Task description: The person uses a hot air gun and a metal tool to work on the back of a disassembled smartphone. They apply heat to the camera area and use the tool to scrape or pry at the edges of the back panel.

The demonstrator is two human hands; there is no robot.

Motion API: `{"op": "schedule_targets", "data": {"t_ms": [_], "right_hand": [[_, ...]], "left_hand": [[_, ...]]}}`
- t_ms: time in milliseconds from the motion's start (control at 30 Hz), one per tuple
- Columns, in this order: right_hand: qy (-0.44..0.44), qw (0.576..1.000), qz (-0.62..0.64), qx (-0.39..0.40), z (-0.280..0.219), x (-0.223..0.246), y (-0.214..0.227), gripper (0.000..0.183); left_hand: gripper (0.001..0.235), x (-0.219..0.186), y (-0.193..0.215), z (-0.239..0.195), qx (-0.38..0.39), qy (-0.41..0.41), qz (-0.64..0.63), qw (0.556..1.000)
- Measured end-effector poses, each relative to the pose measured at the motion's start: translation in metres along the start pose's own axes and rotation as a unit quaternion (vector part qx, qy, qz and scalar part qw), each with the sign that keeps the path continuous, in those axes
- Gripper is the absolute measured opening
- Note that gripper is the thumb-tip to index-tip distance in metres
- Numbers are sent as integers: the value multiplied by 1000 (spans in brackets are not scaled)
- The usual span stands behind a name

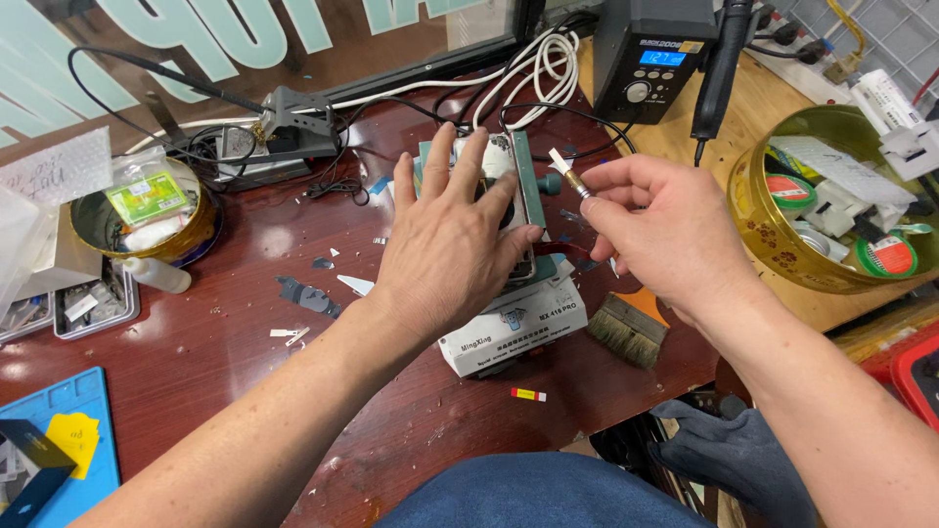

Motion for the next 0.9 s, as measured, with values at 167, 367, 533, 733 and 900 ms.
{"op": "schedule_targets", "data": {"t_ms": [167, 367, 533, 733, 900], "right_hand": [[1, 1000, 11, -15, 3, -5, 6, 30], [9, 999, 33, -6, 4, -4, 4, 31], [17, 1000, -3, 15, -2, 0, -1, 31], [22, 999, 23, -4, -7, 10, -6, 39], [38, 999, -18, -1, -11, 15, -14, 34]], "left_hand": [[25, -5, 9, 1, -63, -3, -83, 995], [13, 44, 34, 5, -154, 147, -177, 961], [31, 121, 37, -23, -76, 337, -111, 932], [78, 165, 29, -59, -14, 285, -41, 958], [38, 129, 21, -63, -13, 309, -103, 946]]}}
Point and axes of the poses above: each hand's wrist, its own z-axis towards the middle knuckle, its own y-axis out of the back of the hand, x = y × z, the point moved 6 cm from there along z, towards the middle knuckle, and after that the axes turned 7 degrees about -x, right-handed, at the moved point
